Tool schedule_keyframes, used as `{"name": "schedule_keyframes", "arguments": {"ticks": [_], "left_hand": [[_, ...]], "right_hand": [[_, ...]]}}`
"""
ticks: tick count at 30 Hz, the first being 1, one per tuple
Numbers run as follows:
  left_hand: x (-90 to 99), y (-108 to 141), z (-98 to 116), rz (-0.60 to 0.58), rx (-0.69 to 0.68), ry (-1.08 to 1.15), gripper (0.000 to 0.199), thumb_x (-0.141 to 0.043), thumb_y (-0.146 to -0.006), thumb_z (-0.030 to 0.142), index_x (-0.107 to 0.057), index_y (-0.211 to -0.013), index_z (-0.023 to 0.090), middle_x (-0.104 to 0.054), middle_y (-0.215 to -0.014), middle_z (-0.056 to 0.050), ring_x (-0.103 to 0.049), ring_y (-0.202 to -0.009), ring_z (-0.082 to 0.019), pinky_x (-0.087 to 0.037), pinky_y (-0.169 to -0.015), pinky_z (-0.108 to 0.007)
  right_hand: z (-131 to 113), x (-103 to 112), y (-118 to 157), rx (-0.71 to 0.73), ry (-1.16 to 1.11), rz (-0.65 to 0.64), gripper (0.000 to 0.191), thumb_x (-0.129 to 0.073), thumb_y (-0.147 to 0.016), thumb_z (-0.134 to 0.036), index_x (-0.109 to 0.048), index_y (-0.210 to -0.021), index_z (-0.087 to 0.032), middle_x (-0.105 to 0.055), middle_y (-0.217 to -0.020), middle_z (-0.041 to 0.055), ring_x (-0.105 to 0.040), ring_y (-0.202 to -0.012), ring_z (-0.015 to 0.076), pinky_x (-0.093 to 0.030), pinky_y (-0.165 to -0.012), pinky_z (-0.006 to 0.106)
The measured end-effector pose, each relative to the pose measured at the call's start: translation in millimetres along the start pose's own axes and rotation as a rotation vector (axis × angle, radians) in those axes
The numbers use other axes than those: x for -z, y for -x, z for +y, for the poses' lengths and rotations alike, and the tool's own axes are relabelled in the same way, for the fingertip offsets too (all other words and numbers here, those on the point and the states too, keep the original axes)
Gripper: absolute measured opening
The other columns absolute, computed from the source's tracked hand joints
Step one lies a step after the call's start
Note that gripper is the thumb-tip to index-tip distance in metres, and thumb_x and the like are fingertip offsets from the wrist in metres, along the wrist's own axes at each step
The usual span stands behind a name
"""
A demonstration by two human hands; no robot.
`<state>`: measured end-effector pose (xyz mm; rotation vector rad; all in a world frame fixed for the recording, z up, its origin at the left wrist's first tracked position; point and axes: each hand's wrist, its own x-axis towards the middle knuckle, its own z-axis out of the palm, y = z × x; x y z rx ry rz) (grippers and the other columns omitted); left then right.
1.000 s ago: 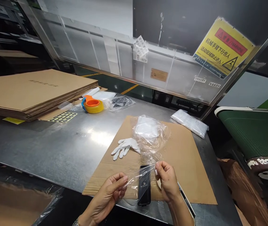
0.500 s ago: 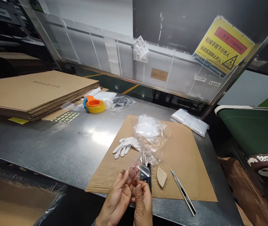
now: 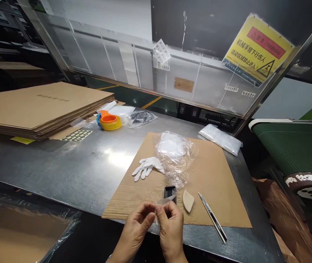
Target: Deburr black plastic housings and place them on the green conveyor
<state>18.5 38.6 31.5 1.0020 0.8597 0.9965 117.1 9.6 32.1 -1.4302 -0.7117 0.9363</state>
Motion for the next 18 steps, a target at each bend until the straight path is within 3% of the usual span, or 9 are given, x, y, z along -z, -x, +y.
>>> {"name": "schedule_keyframes", "arguments": {"ticks": [2,3,8,10,12,14,16,18], "left_hand": [[2.5,-1.3,8.6,-0.207,0.082,0.027,0.027,-0.076,-0.064,0.035,-0.059,-0.073,0.016,-0.055,-0.069,0.0,-0.05,-0.068,-0.014,-0.042,-0.064,-0.024],[3.5,-3.0,11.5,-0.22,0.1,0.027,0.027,-0.075,-0.065,0.036,-0.058,-0.07,0.016,-0.055,-0.067,0.0,-0.05,-0.067,-0.014,-0.042,-0.063,-0.024],[13.9,-12.5,7.6,0.077,0.007,-0.113,0.028,-0.064,-0.075,0.041,-0.053,-0.063,0.018,-0.049,-0.058,0.002,-0.046,-0.057,-0.013,-0.039,-0.057,-0.024],[18.2,-11.8,3.0,0.176,-0.038,-0.139,0.019,-0.066,-0.073,0.037,-0.057,-0.074,0.02,-0.055,-0.07,-0.001,-0.051,-0.069,-0.017,-0.041,-0.066,-0.027],[21.3,-8.1,0.8,0.245,-0.192,-0.31,0.025,-0.07,-0.069,0.028,-0.062,-0.092,0.022,-0.06,-0.093,-0.006,-0.053,-0.091,-0.023,-0.039,-0.081,-0.031],[24.5,-4.6,1.0,0.23,-0.449,-0.623,0.036,-0.066,-0.072,0.019,-0.062,-0.107,0.028,-0.06,-0.107,-0.007,-0.05,-0.103,-0.026,-0.033,-0.089,-0.035],[30.7,-4.9,1.3,0.155,-0.679,-0.912,0.036,-0.058,-0.078,0.012,-0.064,-0.108,0.032,-0.064,-0.097,-0.005,-0.054,-0.095,-0.024,-0.033,-0.085,-0.035],[41.2,-10.1,-1.1,0.164,-0.774,-1.026,0.035,-0.053,-0.079,0.009,-0.067,-0.103,0.031,-0.065,-0.083,-0.003,-0.057,-0.08,-0.02,-0.034,-0.077,-0.033]], "right_hand": [[-1.7,0.1,-0.7,0.009,0.051,-0.068,0.045,-0.063,-0.07,-0.056,-0.044,-0.057,-0.018,-0.039,-0.055,-0.0052,-0.035,-0.053,0.0083,-0.033,-0.05,0.021],[-2.4,0.6,-1.3,0.018,0.079,-0.095,0.046,-0.06,-0.072,-0.058,-0.042,-0.058,-0.018,-0.038,-0.055,-0.0055,-0.034,-0.052,0.0082,-0.033,-0.049,0.021],[-6.8,9.6,-7.2,0.138,0.317,-0.149,0.042,-0.048,-0.083,-0.052,-0.035,-0.058,-0.021,-0.03,-0.053,-0.0069,-0.029,-0.048,0.0079,-0.029,-0.045,0.021],[-9.6,11.8,-9.9,0.224,0.462,-0.152,0.036,-0.051,-0.084,-0.042,-0.038,-0.058,-0.02,-0.035,-0.055,-0.0051,-0.033,-0.052,0.0096,-0.03,-0.049,0.022],[-12.3,9.7,-11.8,0.34,0.611,-0.167,0.028,-0.053,-0.083,-0.033,-0.044,-0.06,-0.019,-0.044,-0.062,-0.0011,-0.04,-0.061,0.0135,-0.032,-0.056,0.026],[-14.6,3.4,-12.2,0.467,0.736,-0.203,0.02,-0.049,-0.083,-0.025,-0.049,-0.064,-0.019,-0.05,-0.069,0.003,-0.043,-0.069,0.0179,-0.034,-0.063,0.03],[-16.8,-4.5,-11.1,0.573,0.827,-0.25,0.021,-0.041,-0.085,-0.018,-0.053,-0.068,-0.019,-0.054,-0.073,0.0055,-0.044,-0.072,0.0203,-0.035,-0.066,0.033],[-18.1,-10.1,-9.0,0.648,0.89,-0.289,0.025,-0.035,-0.086,-0.015,-0.055,-0.072,-0.02,-0.055,-0.075,0.0064,-0.046,-0.073,0.0211,-0.037,-0.067,0.034]]}}
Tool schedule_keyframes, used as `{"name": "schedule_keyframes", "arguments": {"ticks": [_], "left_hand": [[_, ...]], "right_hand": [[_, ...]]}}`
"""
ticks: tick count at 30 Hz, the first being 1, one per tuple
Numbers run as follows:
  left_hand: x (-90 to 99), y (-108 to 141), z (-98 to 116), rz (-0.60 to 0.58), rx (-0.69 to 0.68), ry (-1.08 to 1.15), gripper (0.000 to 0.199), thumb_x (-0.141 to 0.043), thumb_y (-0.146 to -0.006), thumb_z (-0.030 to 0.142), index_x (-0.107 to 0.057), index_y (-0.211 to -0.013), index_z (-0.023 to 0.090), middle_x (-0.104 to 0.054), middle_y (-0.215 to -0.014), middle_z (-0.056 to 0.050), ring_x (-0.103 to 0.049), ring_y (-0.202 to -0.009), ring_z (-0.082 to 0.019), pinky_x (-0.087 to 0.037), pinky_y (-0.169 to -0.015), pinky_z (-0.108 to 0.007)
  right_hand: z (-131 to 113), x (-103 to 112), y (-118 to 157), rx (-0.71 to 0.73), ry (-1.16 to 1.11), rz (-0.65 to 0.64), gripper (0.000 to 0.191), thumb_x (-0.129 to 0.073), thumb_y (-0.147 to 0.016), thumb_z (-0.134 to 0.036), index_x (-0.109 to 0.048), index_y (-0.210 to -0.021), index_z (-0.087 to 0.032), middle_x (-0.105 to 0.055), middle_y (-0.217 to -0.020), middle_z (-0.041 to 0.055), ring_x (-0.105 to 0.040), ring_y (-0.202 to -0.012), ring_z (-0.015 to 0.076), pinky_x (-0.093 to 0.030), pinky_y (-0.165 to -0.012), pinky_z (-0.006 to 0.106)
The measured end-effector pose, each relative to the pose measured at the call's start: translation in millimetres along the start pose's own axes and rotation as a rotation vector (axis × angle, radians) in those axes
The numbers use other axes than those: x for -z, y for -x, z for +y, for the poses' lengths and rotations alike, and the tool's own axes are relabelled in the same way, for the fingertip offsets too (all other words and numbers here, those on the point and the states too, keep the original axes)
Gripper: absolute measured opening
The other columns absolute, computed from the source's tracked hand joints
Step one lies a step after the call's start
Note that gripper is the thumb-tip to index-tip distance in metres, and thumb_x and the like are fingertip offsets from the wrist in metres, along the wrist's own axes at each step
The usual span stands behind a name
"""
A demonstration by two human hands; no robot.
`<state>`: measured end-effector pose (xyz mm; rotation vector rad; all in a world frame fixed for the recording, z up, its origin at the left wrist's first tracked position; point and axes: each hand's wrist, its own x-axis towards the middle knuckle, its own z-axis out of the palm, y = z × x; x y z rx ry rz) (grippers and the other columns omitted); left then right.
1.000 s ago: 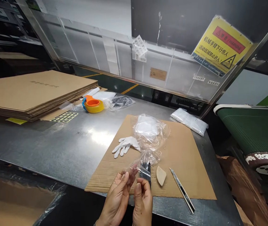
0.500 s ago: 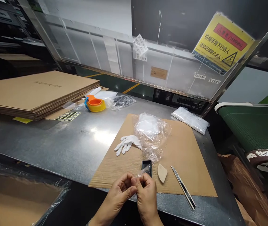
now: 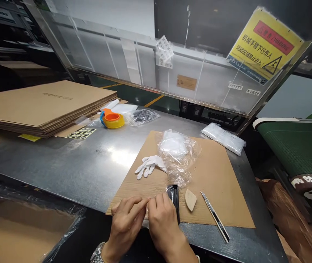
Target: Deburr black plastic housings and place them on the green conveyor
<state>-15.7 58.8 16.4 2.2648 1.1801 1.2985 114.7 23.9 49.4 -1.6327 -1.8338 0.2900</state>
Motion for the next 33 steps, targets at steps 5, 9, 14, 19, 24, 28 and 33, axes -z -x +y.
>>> {"name": "schedule_keyframes", "arguments": {"ticks": [5,9,14,19,24,28,33], "left_hand": [[-2.7,5.5,-38.1,0.144,0.188,-0.124,0.028,-0.047,-0.082,0.014,-0.071,-0.09,0.025,-0.053,-0.074,-0.004,-0.053,-0.068,-0.018,-0.038,-0.071,-0.032],[-1.6,12.7,-42.8,0.039,0.276,-0.13,0.019,-0.053,-0.078,0.019,-0.07,-0.082,0.024,-0.053,-0.071,-0.003,-0.052,-0.069,-0.02,-0.036,-0.072,-0.032],[0.1,7.9,-31.6,-0.07,0.407,-0.076,0.014,-0.055,-0.077,0.023,-0.069,-0.077,0.024,-0.061,-0.067,-0.003,-0.054,-0.065,-0.021,-0.035,-0.068,-0.03],[-9.8,-1.2,-21.7,-0.112,0.549,0.034,0.018,-0.055,-0.078,0.026,-0.069,-0.088,0.026,-0.069,-0.078,-0.004,-0.059,-0.069,-0.021,-0.034,-0.062,-0.027],[-11.6,-5.8,-19.8,-0.264,0.625,0.226,0.013,-0.06,-0.074,0.03,-0.071,-0.076,0.024,-0.059,-0.052,0.001,-0.052,-0.05,-0.016,-0.029,-0.051,-0.024],[-1.7,-12.0,-25.1,-0.396,0.647,0.358,0.02,-0.058,-0.075,0.034,-0.07,-0.078,0.018,-0.055,-0.047,0.002,-0.05,-0.045,-0.015,-0.032,-0.047,-0.023],[3.0,-6.6,-16.1,-0.44,0.596,0.327,0.026,-0.055,-0.079,0.035,-0.067,-0.061,0.02,-0.057,-0.047,0.0,-0.049,-0.044,-0.015,-0.03,-0.048,-0.023]], "right_hand": [[12.3,-3.6,17.9,-0.106,0.181,0.092,0.025,-0.043,-0.089,-0.036,-0.054,-0.103,-0.019,-0.058,-0.085,0.01,-0.053,-0.078,0.0246,-0.041,-0.064,0.033],[45.9,-6.7,49.6,-0.412,0.293,0.218,0.029,-0.043,-0.086,-0.046,-0.057,-0.077,-0.022,-0.055,-0.07,0.0091,-0.053,-0.062,0.0227,-0.029,-0.046,0.028],[64.8,10.5,70.7,-0.42,0.16,0.109,0.03,-0.042,-0.085,-0.04,-0.054,-0.064,-0.023,-0.051,-0.052,0.0024,-0.044,-0.043,0.0144,-0.024,-0.043,0.026],[38.8,13.0,77.4,-0.505,-0.401,-0.123,0.034,-0.046,-0.083,-0.05,-0.063,-0.081,-0.02,-0.055,-0.057,-0.0002,-0.046,-0.046,0.012,-0.033,-0.045,0.023],[17.7,-16.1,85.6,-0.837,-0.963,-0.192,0.046,-0.058,-0.067,-0.064,-0.061,-0.073,-0.018,-0.046,-0.052,-0.0046,-0.039,-0.04,0.0071,-0.035,-0.039,0.02],[23.1,-22.7,89.7,-0.869,-0.835,-0.147,0.052,-0.05,-0.071,-0.069,-0.058,-0.074,-0.018,-0.043,-0.048,-0.0067,-0.029,-0.029,0.0039,-0.024,-0.029,0.017],[33.4,-21.0,97.8,-0.737,-0.541,0.016,0.039,-0.051,-0.078,-0.056,-0.063,-0.078,-0.019,-0.053,-0.052,-0.0008,-0.046,-0.042,0.0121,-0.037,-0.041,0.023]]}}
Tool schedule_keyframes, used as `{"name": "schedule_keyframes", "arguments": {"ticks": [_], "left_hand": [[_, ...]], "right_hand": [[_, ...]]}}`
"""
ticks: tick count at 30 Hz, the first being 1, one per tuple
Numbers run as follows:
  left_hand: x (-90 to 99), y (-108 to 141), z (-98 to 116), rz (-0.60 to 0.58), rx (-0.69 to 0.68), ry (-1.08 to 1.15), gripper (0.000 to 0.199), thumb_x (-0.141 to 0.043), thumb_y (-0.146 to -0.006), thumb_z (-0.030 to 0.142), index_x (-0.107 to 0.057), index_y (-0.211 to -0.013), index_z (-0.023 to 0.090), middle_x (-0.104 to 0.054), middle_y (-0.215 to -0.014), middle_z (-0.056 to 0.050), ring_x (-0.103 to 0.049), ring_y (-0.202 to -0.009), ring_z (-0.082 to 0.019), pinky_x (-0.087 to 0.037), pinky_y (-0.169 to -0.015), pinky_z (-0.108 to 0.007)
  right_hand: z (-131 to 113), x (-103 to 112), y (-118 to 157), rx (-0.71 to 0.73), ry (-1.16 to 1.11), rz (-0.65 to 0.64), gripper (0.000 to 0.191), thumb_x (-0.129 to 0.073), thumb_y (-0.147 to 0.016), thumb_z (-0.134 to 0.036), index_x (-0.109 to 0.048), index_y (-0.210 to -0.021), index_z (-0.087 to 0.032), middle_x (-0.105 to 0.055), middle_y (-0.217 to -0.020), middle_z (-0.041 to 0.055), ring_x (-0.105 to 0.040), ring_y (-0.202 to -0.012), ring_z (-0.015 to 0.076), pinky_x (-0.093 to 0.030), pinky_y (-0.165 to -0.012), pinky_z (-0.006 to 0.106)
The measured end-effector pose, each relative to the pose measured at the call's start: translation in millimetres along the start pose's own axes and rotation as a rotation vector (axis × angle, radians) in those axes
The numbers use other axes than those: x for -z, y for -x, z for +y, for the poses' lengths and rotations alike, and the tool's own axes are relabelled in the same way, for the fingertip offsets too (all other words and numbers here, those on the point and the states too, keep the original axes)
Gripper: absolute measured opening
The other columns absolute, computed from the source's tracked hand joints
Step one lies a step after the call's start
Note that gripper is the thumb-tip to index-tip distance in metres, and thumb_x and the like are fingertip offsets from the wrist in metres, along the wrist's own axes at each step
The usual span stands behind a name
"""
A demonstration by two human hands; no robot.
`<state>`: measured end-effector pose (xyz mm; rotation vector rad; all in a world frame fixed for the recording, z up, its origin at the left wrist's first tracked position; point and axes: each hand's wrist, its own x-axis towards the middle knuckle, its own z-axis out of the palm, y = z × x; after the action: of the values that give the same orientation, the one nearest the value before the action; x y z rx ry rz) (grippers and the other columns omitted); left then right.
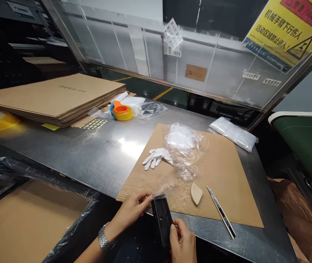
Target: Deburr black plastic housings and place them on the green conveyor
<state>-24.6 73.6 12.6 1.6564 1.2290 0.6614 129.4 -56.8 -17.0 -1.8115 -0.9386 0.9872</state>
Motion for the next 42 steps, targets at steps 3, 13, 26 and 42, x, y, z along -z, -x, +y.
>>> {"name": "schedule_keyframes", "arguments": {"ticks": [3,13,26,42], "left_hand": [[-12.0,10.4,1.1,0.088,-0.039,-0.084,0.021,-0.056,-0.079,0.03,-0.068,-0.064,0.022,-0.061,-0.056,-0.004,-0.052,-0.053,-0.018,-0.03,-0.054,-0.026],[-14.3,14.5,-0.8,0.034,-0.346,-0.193,0.023,-0.057,-0.079,0.019,-0.072,-0.093,0.028,-0.065,-0.067,-0.008,-0.058,-0.066,-0.022,-0.038,-0.064,-0.029],[5.6,32.3,34.6,-0.013,-0.512,-0.523,0.026,-0.04,-0.083,0.01,-0.063,-0.093,0.017,-0.068,-0.075,-0.005,-0.064,-0.068,-0.019,-0.048,-0.061,-0.029],[73.8,22.0,38.3,0.242,0.176,1.207,0.02,-0.064,-0.072,0.036,-0.063,-0.085,0.021,-0.052,-0.056,0.008,-0.046,-0.053,-0.006,-0.036,-0.056,-0.017]], "right_hand": [[4.0,-0.9,0.6,0.292,0.27,0.163,0.027,-0.048,-0.084,-0.041,-0.066,-0.088,-0.021,-0.065,-0.068,0.0066,-0.06,-0.058,0.0206,-0.043,-0.056,0.029],[-20.5,2.8,-24.4,0.28,0.426,0.028,0.028,-0.036,-0.089,-0.033,-0.06,-0.086,-0.018,-0.062,-0.057,0.0044,-0.059,-0.05,0.0198,-0.036,-0.048,0.026],[-82.8,-4.7,-31.4,0.329,0.799,-0.153,0.029,-0.036,-0.089,-0.029,-0.061,-0.077,-0.019,-0.062,-0.058,0.005,-0.058,-0.054,0.0174,-0.025,-0.05,0.024],[-202.1,-0.6,-67.0,0.46,0.335,-0.743,0.025,-0.044,-0.085,-0.033,-0.053,-0.068,-0.017,-0.061,-0.059,0.0023,-0.056,-0.051,0.0098,-0.04,-0.047,0.018]]}}
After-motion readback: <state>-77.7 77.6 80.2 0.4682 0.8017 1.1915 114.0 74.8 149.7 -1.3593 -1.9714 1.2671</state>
